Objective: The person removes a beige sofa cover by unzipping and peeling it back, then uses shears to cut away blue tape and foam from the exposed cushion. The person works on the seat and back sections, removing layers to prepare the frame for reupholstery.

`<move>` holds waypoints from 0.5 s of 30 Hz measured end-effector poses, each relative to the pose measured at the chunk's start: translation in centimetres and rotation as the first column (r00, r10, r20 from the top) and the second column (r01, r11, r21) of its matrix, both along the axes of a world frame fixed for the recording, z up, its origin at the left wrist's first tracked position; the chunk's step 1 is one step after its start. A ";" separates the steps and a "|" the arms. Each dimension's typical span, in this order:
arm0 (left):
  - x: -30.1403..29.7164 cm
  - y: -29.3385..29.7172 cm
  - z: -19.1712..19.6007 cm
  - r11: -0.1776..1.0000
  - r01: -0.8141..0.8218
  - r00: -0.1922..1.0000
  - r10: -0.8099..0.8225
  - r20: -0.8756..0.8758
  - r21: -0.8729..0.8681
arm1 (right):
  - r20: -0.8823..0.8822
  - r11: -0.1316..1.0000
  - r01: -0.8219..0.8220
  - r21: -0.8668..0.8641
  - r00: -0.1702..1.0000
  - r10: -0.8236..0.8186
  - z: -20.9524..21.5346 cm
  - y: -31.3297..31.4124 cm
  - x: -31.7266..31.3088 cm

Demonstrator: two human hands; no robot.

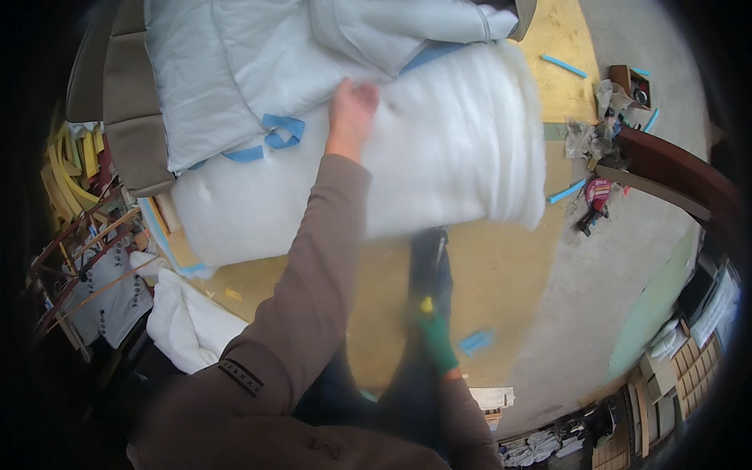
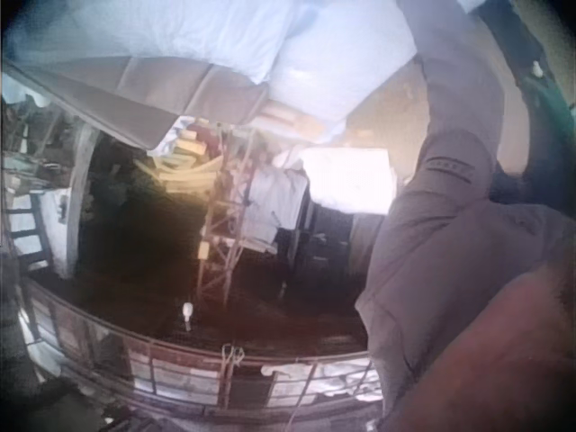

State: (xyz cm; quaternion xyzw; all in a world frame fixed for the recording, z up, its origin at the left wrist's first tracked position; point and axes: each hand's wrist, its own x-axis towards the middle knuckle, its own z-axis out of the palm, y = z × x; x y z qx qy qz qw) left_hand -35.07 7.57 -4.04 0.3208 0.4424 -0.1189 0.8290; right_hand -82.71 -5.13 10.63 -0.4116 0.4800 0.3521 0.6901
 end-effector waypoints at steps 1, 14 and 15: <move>0.3 -0.2 -0.6 0.995 -0.099 0.995 0.099 0.020 0.015 | 0.041 1.000 0.023 0.021 0.999 -0.024 0.2 -0.9 0.2; 4.3 -6.6 2.1 0.560 0.391 0.544 -0.781 0.307 0.731 | 0.022 0.993 0.105 0.051 0.994 -0.106 -0.4 -3.6 0.9; 5.3 -8.6 2.4 0.604 0.369 0.570 -0.747 0.342 0.706 | -0.016 0.999 0.050 0.007 0.999 -0.050 -0.4 -3.5 0.8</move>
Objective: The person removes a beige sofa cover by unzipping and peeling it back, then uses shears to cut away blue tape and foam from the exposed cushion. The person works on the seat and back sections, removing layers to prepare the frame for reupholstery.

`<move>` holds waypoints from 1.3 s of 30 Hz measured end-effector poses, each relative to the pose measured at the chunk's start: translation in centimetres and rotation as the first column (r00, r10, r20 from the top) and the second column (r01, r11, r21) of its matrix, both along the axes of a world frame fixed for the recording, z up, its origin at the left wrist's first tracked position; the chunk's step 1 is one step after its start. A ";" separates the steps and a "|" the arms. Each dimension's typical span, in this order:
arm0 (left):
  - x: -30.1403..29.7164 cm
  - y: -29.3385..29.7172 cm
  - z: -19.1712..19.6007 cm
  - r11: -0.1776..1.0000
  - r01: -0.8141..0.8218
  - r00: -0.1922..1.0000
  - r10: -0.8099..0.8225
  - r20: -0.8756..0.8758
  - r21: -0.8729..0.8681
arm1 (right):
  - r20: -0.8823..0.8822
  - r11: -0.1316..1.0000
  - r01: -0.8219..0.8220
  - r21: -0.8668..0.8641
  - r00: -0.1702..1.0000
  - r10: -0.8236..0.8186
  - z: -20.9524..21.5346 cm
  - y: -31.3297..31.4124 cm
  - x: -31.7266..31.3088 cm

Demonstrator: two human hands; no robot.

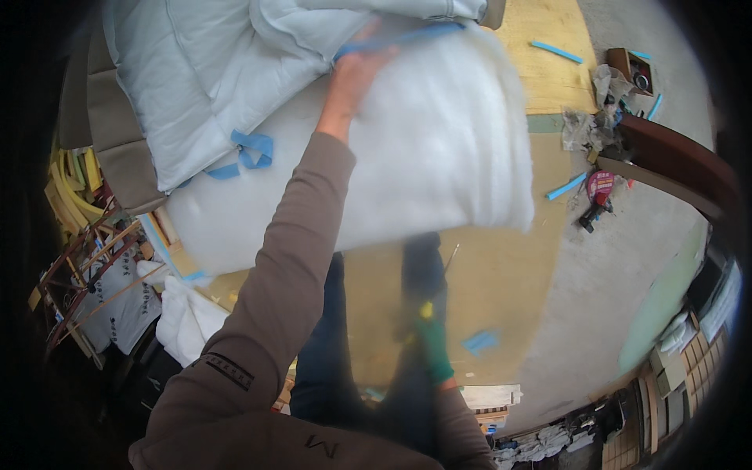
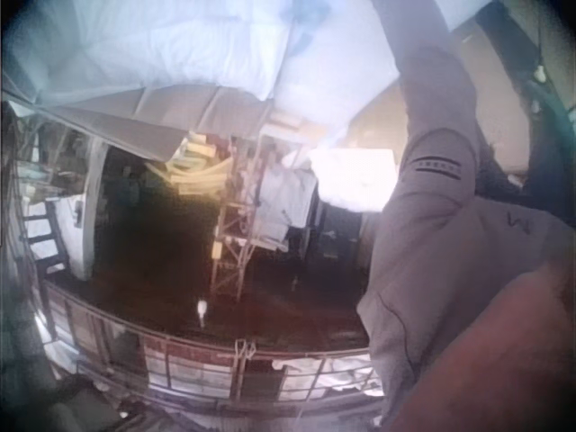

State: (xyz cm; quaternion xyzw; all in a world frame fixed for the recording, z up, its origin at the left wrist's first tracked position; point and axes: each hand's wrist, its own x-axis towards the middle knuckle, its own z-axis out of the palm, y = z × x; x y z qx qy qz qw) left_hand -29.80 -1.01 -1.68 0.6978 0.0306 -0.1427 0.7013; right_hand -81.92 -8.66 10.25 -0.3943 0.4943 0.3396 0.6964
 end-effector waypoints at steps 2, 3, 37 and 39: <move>1.0 -2.1 1.0 0.993 -0.079 0.996 0.074 -0.059 -0.085 | 0.059 0.993 0.085 0.078 0.994 -0.089 0.1 0.2 0.1; 1.5 -2.6 1.6 0.985 -0.127 0.987 0.113 -0.116 -0.120 | 0.050 0.990 0.103 0.097 0.993 -0.108 0.2 0.3 0.1; -10.1 13.1 -2.8 0.987 0.127 0.846 -0.057 -0.531 0.096 | 0.149 0.548 -0.558 -0.623 0.603 0.784 0.3 -1.7 35.3; -9.9 13.0 -2.5 0.988 0.122 0.842 -0.052 -0.537 0.095 | 0.114 0.561 -0.573 -0.597 0.632 0.767 0.9 -1.4 36.2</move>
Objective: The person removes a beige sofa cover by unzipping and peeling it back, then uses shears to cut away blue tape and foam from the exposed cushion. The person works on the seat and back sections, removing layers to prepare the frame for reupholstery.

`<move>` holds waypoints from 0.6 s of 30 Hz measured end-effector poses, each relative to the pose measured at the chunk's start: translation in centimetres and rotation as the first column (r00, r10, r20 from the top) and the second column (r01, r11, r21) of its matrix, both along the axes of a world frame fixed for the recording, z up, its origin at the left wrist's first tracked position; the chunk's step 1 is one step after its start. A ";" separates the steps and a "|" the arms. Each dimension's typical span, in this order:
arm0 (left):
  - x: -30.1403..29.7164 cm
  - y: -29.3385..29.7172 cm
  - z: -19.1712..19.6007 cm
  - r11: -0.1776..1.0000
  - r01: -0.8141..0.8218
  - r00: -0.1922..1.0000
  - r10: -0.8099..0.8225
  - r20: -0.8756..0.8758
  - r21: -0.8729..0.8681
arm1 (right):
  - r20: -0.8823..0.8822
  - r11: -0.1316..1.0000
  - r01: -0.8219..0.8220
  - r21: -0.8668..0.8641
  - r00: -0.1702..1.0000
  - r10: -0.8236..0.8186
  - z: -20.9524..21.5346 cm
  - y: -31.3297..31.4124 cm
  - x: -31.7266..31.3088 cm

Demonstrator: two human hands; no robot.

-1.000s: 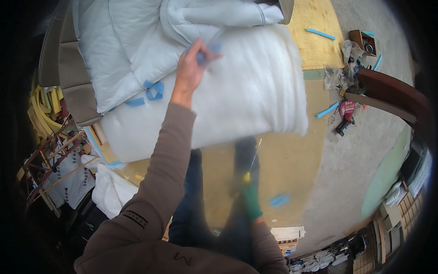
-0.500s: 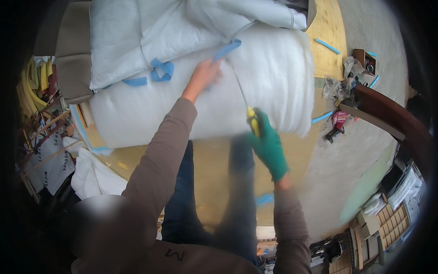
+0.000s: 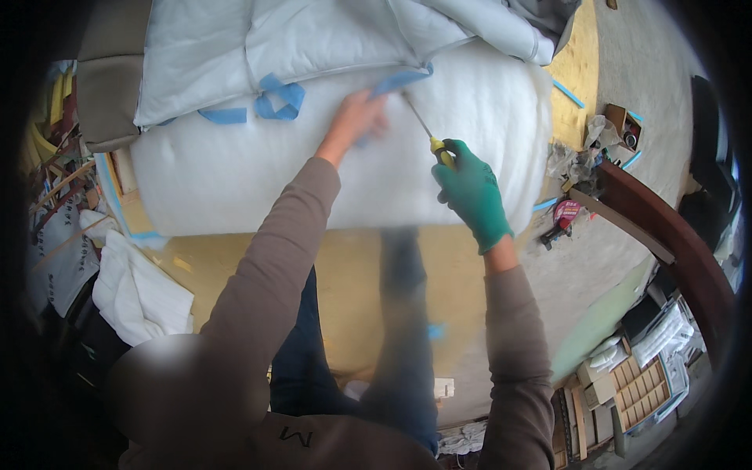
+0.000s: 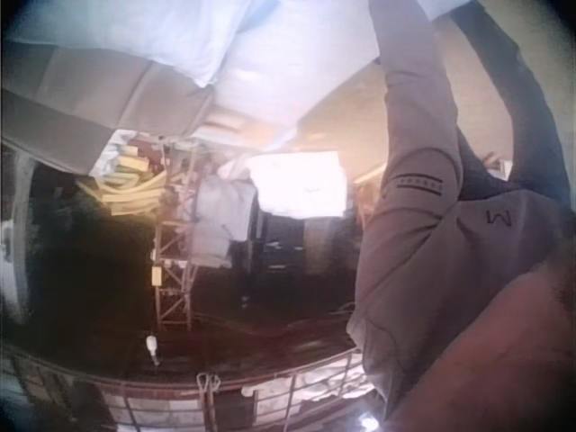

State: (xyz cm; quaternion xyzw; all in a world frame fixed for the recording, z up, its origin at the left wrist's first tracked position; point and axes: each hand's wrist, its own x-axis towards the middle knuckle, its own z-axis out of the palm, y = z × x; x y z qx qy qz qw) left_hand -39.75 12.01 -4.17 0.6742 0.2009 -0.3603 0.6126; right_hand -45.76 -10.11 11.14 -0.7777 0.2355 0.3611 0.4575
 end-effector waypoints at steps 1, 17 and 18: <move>0.1 0.0 0.1 1.000 -0.005 1.000 0.005 -0.004 -0.003 | -0.017 1.000 0.005 -0.009 1.000 -0.005 0.3 0.0 0.4; 0.0 0.4 -0.3 0.998 0.062 0.998 -0.062 0.012 0.000 | -0.161 0.909 -0.417 -0.023 0.899 0.408 0.6 0.9 13.3; 0.0 0.5 -0.2 0.999 0.054 0.999 -0.054 -0.001 -0.008 | -0.136 0.913 -0.402 -0.066 0.910 0.391 1.3 0.9 13.0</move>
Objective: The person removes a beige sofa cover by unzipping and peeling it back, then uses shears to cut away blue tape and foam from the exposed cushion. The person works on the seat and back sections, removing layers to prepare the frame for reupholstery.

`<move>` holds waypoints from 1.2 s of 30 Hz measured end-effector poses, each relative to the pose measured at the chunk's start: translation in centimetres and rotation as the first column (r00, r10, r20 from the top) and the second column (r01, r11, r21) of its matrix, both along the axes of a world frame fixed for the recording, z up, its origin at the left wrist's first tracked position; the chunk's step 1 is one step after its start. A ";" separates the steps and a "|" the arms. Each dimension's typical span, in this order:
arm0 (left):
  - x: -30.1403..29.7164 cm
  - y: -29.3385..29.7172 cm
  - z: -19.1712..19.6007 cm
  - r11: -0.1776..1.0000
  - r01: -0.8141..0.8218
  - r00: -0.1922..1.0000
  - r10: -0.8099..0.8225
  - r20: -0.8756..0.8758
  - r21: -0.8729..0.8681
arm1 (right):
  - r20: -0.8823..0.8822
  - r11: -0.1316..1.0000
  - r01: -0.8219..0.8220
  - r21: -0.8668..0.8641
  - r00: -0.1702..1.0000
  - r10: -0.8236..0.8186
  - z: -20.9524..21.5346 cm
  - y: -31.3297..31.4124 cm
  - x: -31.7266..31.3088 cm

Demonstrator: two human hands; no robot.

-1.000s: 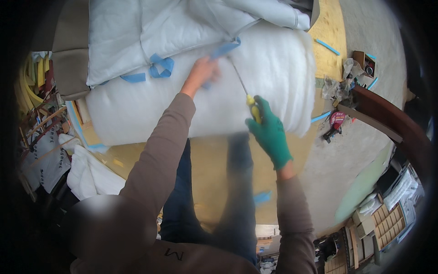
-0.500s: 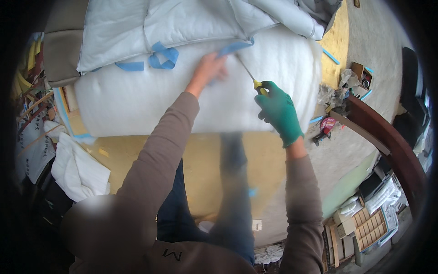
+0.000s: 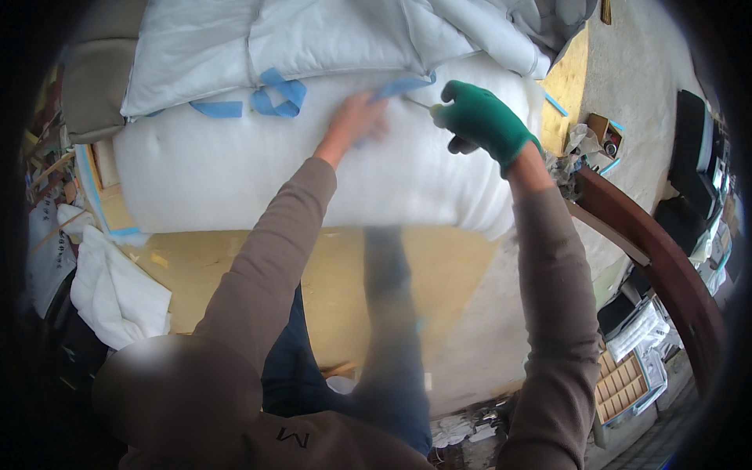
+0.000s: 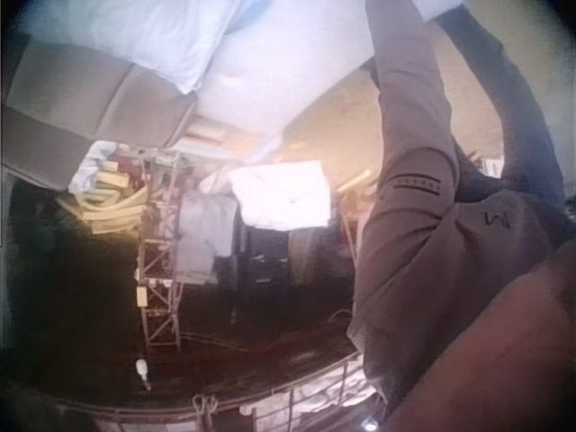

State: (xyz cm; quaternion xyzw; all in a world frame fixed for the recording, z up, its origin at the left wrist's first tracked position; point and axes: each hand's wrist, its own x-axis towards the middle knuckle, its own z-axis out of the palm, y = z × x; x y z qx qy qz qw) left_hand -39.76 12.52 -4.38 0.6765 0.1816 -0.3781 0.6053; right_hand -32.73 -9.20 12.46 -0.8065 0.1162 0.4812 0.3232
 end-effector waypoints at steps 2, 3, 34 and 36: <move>-0.1 0.1 0.2 1.000 -0.013 1.000 0.014 -0.025 0.004 | 0.071 1.000 -0.022 0.003 0.997 0.021 1.3 0.1 -1.1; -0.2 0.2 0.3 1.000 -0.028 0.999 0.027 -0.018 -0.013 | 0.124 0.999 -0.048 -0.009 0.991 0.049 1.7 0.2 -1.9; -0.7 4.3 0.6 0.738 0.016 0.844 -0.372 0.386 0.675 | 0.209 0.954 -0.201 -0.223 0.946 0.248 -8.1 4.7 -2.1; -0.8 4.1 -0.3 0.724 0.043 0.842 -0.398 0.365 0.689 | 0.335 0.922 -0.271 -0.277 0.872 0.357 -9.9 5.0 -2.4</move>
